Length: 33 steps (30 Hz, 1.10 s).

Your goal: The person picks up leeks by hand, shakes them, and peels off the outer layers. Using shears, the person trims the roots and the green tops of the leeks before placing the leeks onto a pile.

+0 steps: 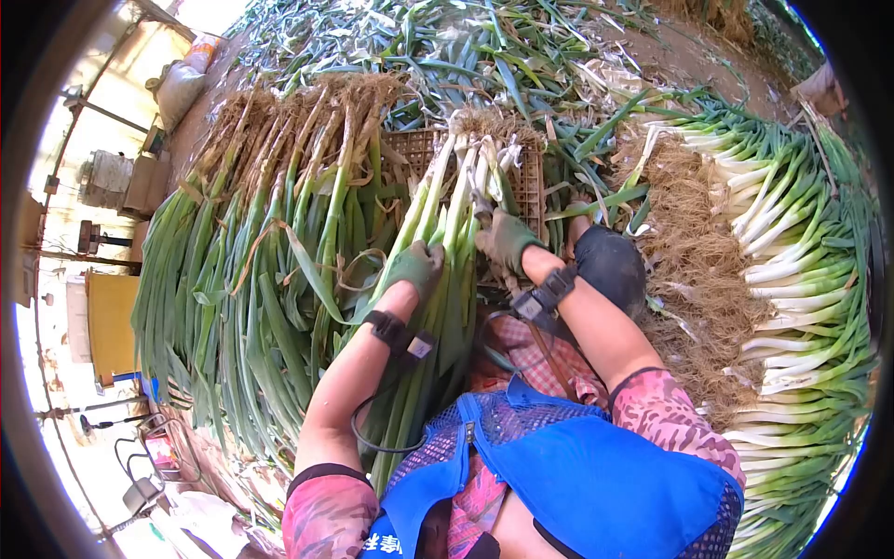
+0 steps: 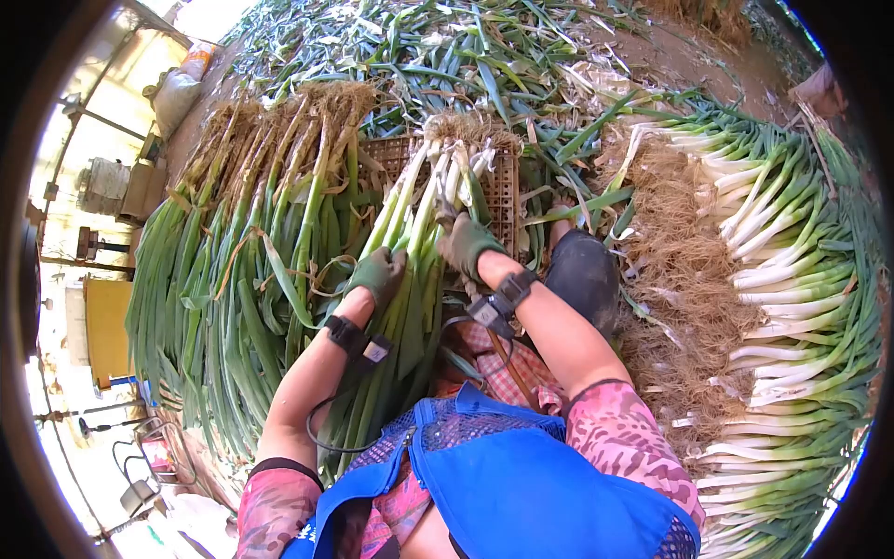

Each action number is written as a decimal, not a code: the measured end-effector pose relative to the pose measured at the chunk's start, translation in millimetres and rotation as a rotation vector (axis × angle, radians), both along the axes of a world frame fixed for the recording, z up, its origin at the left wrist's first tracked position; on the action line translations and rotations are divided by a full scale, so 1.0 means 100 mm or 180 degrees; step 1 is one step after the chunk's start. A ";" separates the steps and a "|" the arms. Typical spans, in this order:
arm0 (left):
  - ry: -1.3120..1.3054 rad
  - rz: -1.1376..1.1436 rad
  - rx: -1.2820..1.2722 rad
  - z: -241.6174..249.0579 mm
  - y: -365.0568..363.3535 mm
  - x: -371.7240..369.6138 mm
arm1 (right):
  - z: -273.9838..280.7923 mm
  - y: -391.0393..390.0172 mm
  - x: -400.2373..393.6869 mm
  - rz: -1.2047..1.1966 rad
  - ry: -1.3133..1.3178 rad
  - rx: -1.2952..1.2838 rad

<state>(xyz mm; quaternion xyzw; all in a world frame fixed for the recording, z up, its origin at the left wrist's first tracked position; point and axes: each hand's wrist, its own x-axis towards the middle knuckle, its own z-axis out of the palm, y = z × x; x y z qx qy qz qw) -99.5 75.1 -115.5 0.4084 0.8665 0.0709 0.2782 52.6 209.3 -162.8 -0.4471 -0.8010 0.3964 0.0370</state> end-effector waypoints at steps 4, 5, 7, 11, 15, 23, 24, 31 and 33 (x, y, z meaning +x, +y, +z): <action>0.0291 -0.0523 -0.0446 0.61 0.09 -0.03 | -0.04 0.22 -0.13 -0.0005 -0.0136 -0.0012; 0.0305 -0.0519 -0.0520 0.72 0.13 -0.06 | -0.04 0.36 -0.23 -0.0016 -0.0250 -0.0126; 0.1046 -0.0295 0.0746 0.35 0.07 -0.34 | -0.01 0.53 -0.33 0.0328 -0.0304 -0.0062; -0.0650 -0.0105 -0.0310 -0.54 -0.02 -1.06 | -0.04 0.48 -0.44 0.0095 -0.0370 0.0116; -0.0442 0.0416 0.0024 0.03 -0.11 -0.68 | 0.08 0.06 0.02 -0.0032 0.0231 -0.0744; -0.0205 0.0576 0.1001 -0.60 -0.21 -0.79 | 0.75 -0.89 0.47 0.0774 0.0480 -0.0769; -0.0461 0.0666 0.1044 -0.64 -0.19 -0.81 | 0.76 -0.87 0.44 0.0681 0.0492 -0.0720; -0.0113 0.0664 0.0684 -0.16 -0.21 -0.47 | 0.84 -0.66 0.17 0.0768 -0.0067 -0.0615; -0.0047 0.0606 0.0592 -0.14 -0.22 -0.42 | 0.72 -0.38 -0.07 0.0654 -0.0176 -0.0633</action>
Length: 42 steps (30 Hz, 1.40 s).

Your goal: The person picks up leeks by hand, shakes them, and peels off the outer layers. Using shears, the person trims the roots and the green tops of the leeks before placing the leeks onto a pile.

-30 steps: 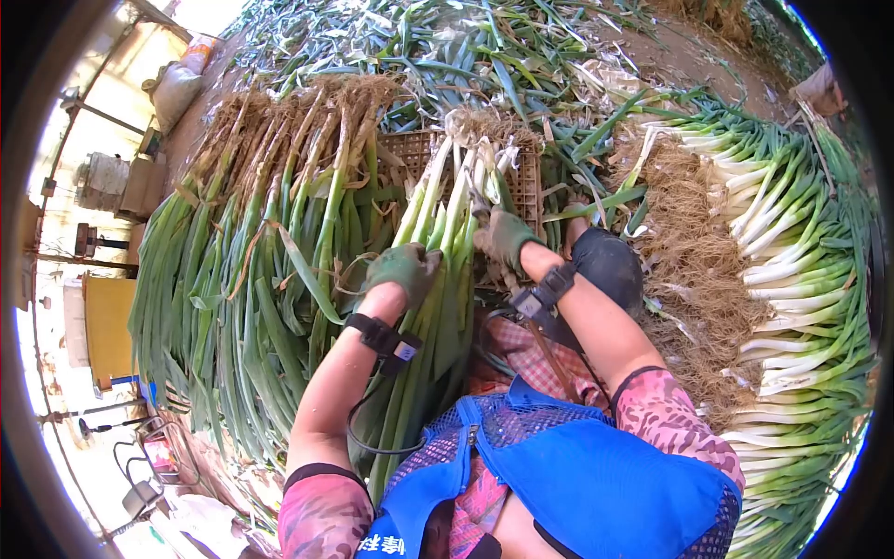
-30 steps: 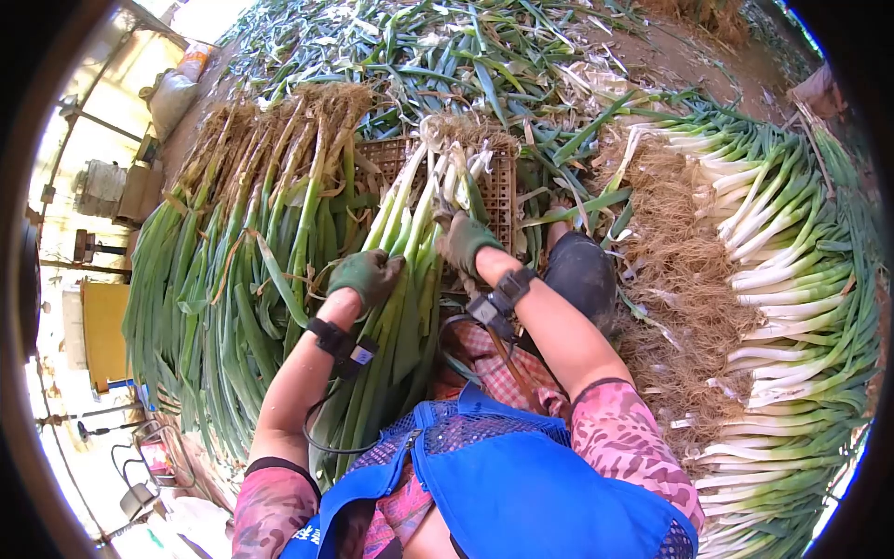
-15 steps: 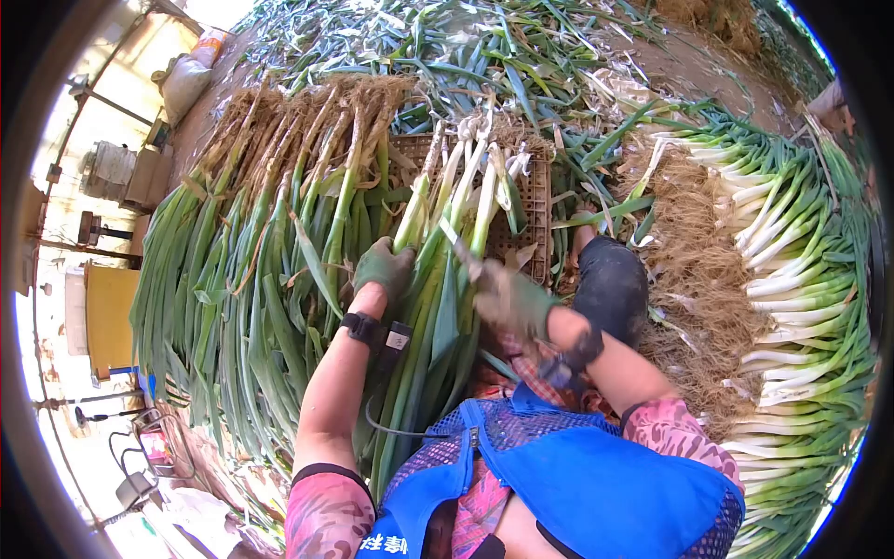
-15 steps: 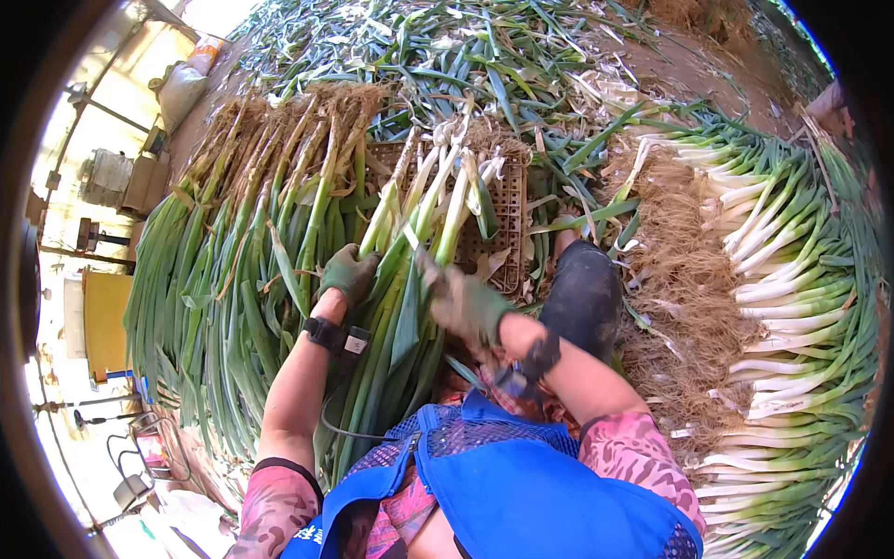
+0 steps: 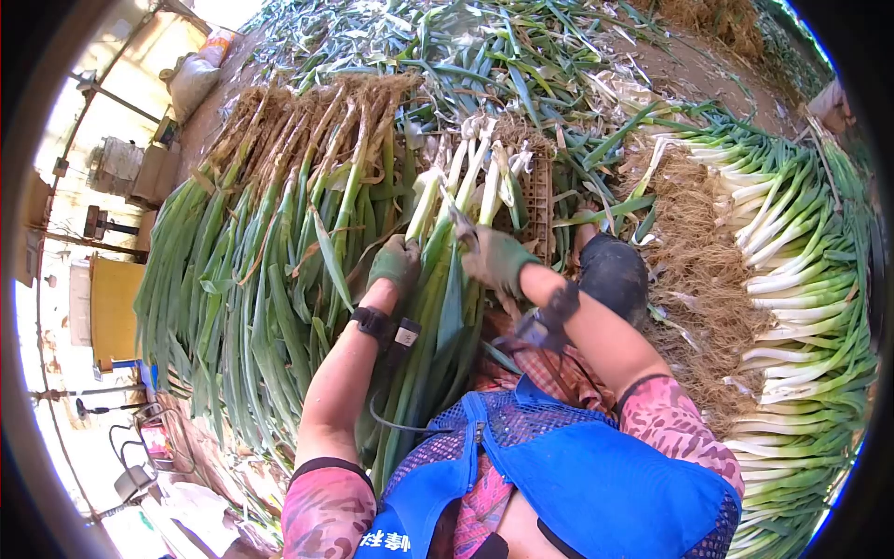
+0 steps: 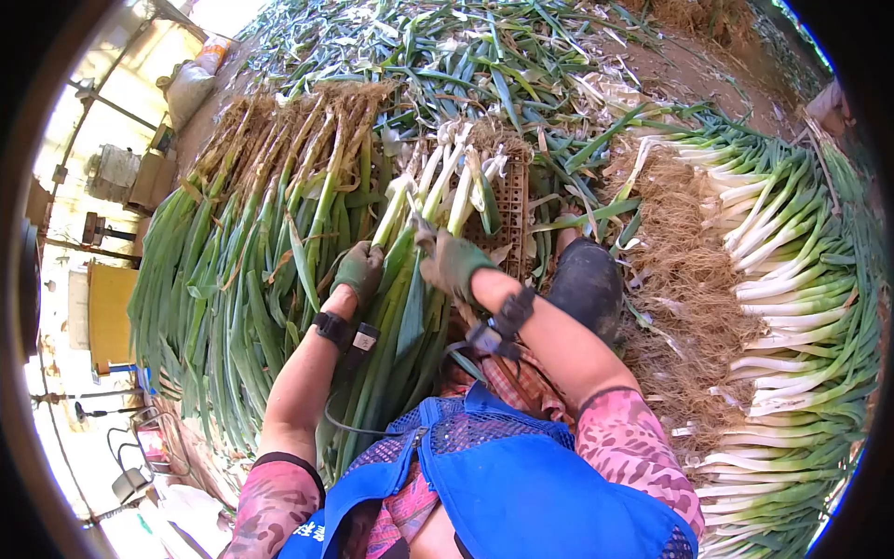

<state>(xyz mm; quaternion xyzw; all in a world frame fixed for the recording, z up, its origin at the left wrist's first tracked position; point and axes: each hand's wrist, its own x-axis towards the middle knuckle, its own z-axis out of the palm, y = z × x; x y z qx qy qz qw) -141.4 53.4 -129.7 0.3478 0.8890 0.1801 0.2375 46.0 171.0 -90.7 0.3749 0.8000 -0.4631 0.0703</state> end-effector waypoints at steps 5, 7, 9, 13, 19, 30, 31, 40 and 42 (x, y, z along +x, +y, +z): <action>0.0029 -0.0070 -0.0250 0.04 0.00 0.08 | -0.28 0.50 -0.54 0.0202 -0.0293 0.0178; 0.0061 -0.0050 -0.0368 0.13 0.02 0.10 | 0.02 0.39 -0.43 0.0257 -0.0261 -0.0225; 0.0086 0.0021 -0.0420 0.11 0.02 0.07 | 0.09 0.17 -0.28 0.0394 -0.0287 0.0014; -0.0037 0.0065 -0.0419 -0.05 -0.01 -0.03 | 0.00 0.13 -0.23 0.0474 -0.0481 0.0209; -0.0083 0.0079 -0.0422 -0.08 -0.03 -0.04 | -0.17 0.59 -0.65 0.0604 -0.0409 0.0142; -0.0229 0.0204 -0.0215 -0.21 -0.07 -0.08 | 0.01 0.28 -0.68 0.1438 -0.0544 0.0851; -0.0239 0.0172 -0.0206 -0.24 -0.08 -0.08 | 0.07 0.31 -0.69 0.1404 -0.0534 0.0711; -0.0125 -0.0767 -0.0923 0.35 -0.76 -0.45 | -0.18 0.55 -0.77 -0.0073 -0.0480 -0.0574; -0.0119 -0.1107 -0.1294 0.66 -1.22 -0.60 | -0.34 0.47 -0.56 0.0327 0.0034 0.0208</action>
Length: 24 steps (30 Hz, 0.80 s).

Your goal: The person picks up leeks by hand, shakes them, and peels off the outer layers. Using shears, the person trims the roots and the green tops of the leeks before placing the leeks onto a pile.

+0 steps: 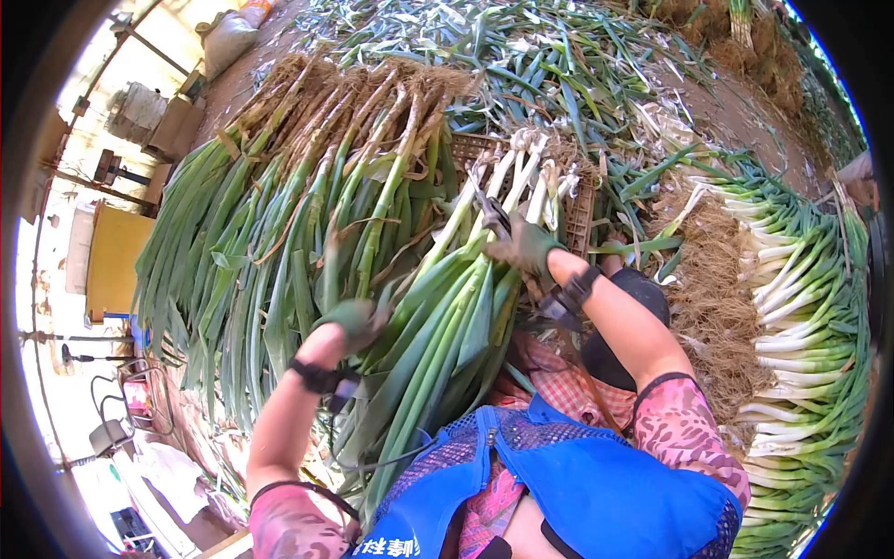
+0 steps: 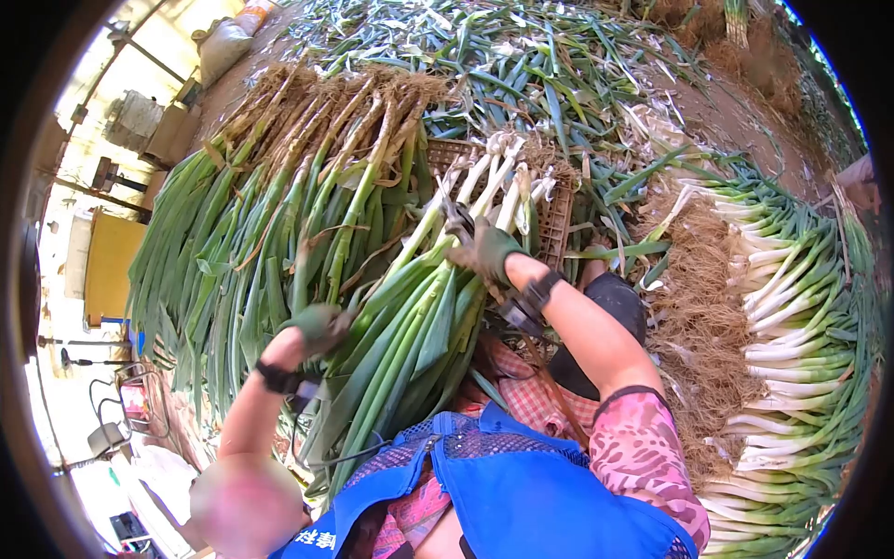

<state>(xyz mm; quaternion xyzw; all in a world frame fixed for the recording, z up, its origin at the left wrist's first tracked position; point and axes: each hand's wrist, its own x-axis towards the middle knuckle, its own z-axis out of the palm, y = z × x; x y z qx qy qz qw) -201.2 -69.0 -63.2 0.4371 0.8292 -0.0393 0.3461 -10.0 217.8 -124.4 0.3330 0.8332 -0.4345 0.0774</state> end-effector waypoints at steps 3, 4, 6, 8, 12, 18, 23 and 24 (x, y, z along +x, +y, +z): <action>-0.0628 0.0110 -0.0709 0.50 -0.36 -0.15 | -0.14 -0.14 0.21 0.0099 0.0304 0.0309; -0.0585 0.0127 -0.0673 0.65 -0.37 -0.14 | -0.19 -0.19 0.23 0.0090 0.0414 0.0470; -0.0162 0.0490 0.0893 0.63 -0.21 -0.21 | -0.18 -0.26 0.25 -0.0058 0.0390 0.0409; 0.0581 0.0665 0.1074 0.36 0.21 -0.41 | -0.13 -0.35 0.30 -0.0166 0.0449 0.0507; 0.1551 0.1130 0.0805 -0.75 1.05 -0.64 | -0.17 -0.63 0.59 -0.0166 0.0379 0.0757; 0.0730 0.0199 0.0675 -0.22 1.20 0.14 | 0.00 -0.60 1.00 -0.0361 -0.0084 -0.0194; -0.0159 0.0573 0.0679 -0.39 1.10 0.24 | 0.30 -0.97 1.22 -0.0561 0.0954 -0.0676; -0.0131 0.0667 0.0693 -0.37 1.12 0.28 | 0.34 -1.04 1.27 -0.0502 0.1023 -0.0610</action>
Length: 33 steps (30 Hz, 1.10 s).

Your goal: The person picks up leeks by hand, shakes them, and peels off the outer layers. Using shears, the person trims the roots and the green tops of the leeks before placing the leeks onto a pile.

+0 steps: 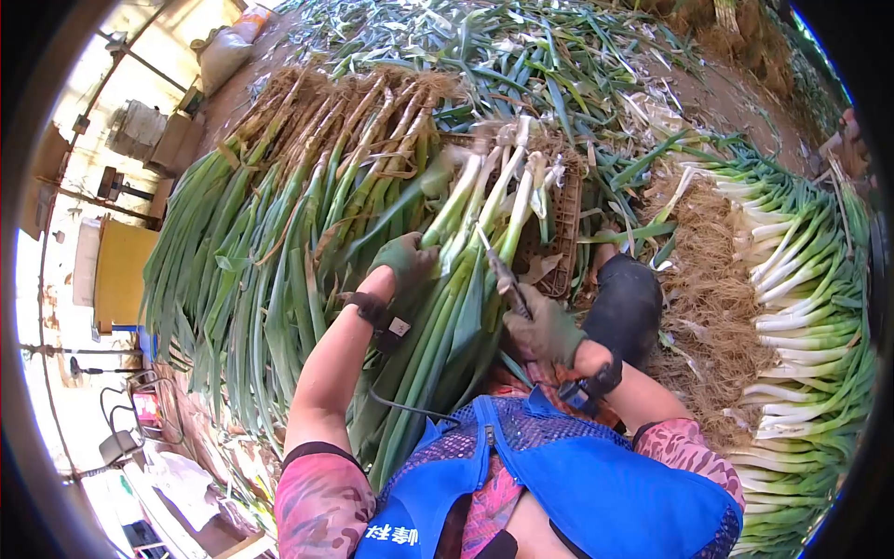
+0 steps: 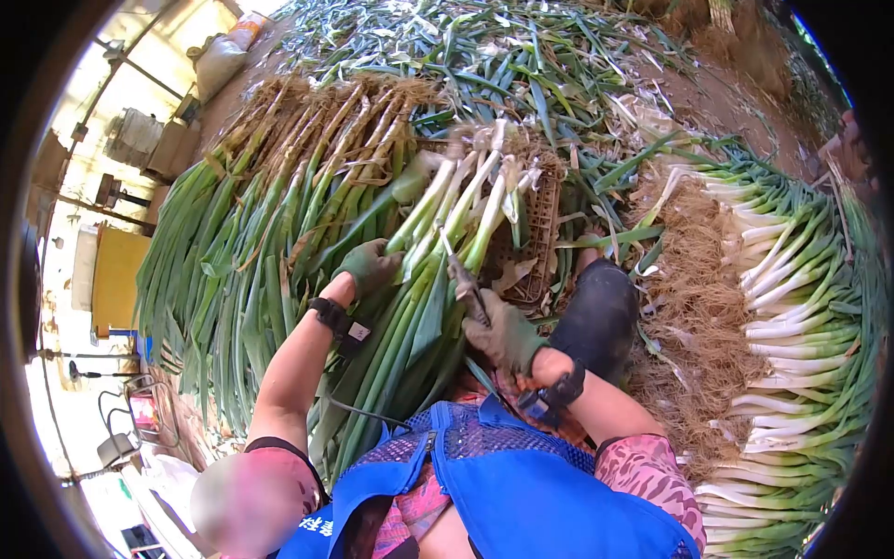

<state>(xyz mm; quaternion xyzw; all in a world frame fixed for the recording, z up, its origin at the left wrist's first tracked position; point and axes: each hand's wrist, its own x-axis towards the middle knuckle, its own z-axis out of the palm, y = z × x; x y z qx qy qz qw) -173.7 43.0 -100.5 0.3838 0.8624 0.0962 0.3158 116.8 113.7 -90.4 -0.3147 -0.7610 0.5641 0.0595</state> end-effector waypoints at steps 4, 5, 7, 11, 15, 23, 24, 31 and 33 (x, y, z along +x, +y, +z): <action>0.0068 0.0058 -0.0031 0.06 0.08 0.08 | 0.01 -0.03 0.04 0.0139 -0.0175 0.0051; 0.0131 -0.0042 -0.0080 0.03 0.09 0.09 | -0.13 0.01 -0.01 0.0127 -0.0286 0.0087; 0.0203 -0.0283 -0.0120 0.05 0.12 0.16 | -0.17 0.13 -0.14 0.0086 -0.0253 0.0017; 0.0356 -0.0374 -0.0126 0.20 0.15 0.29 | -0.32 0.58 -0.47 -0.0073 -0.0196 -0.0523; 0.0307 -0.0431 -0.0110 0.12 0.13 0.25 | -0.26 1.01 -0.80 -0.0343 -0.0593 -0.1448; -0.0587 0.0067 0.0237 -0.10 0.03 0.04 | -0.78 1.71 -1.33 -0.0070 -0.0669 -0.0219; -0.1097 0.0318 0.0387 -0.28 -0.02 -0.11 | -0.66 1.69 -1.30 0.0015 -0.0790 -0.0394; -0.2380 -0.0108 0.0999 -0.41 -0.20 -0.54 | -0.17 0.95 -1.02 0.0649 -0.0402 0.0152; -0.2691 -0.0060 0.1151 -0.63 -0.24 -0.62 | -0.30 1.12 -1.18 0.0580 -0.0826 -0.0437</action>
